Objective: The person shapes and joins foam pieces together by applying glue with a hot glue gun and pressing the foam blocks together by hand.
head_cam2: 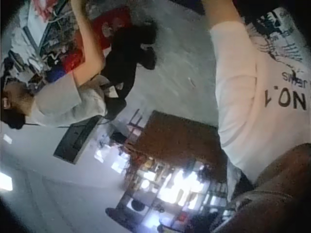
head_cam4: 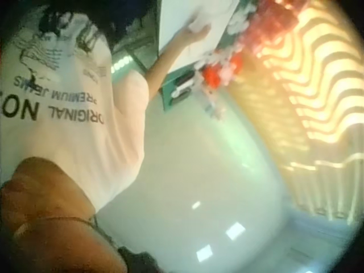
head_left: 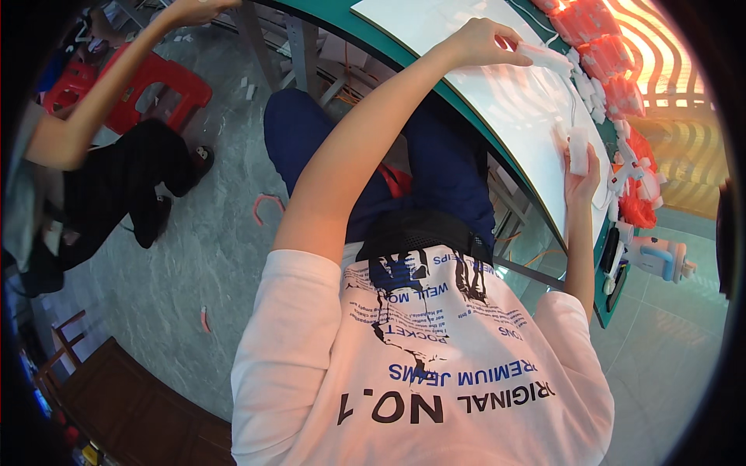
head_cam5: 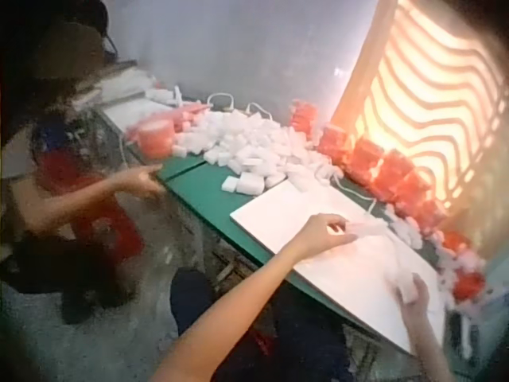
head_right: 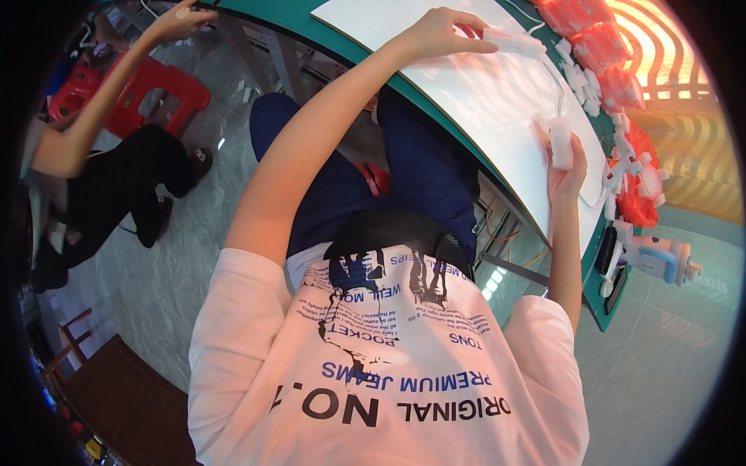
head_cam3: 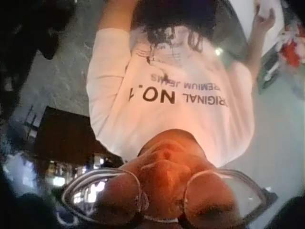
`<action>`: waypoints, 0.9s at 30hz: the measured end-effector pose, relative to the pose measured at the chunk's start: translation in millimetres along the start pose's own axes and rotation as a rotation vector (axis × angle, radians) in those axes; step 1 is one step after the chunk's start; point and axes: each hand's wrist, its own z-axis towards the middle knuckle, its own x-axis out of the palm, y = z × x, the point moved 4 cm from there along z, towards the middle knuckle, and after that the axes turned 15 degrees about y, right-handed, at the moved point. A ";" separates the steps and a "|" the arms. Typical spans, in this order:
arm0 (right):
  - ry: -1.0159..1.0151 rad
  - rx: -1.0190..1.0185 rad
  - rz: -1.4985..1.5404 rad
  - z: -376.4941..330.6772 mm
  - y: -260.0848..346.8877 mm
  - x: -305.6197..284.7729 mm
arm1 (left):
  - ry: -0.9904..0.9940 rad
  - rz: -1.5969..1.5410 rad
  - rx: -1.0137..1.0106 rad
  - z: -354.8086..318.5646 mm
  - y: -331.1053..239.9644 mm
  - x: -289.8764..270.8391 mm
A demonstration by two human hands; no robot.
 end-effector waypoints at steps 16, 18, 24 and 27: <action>-0.006 -0.032 0.185 -6.8 -1.6 -0.3 | 0.078 0.032 -0.068 -15.6 -30.3 -11.1; -0.001 -0.014 0.167 -6.0 -3.0 -3.1 | 0.086 0.022 -0.072 -15.3 -31.6 -13.3; -0.010 0.012 0.202 -8.8 -0.9 0.7 | 0.112 -0.005 -0.057 -16.3 -35.3 -9.8; -0.014 0.039 0.190 -7.5 -2.8 1.8 | 0.103 -0.034 -0.072 -17.5 -31.5 -10.1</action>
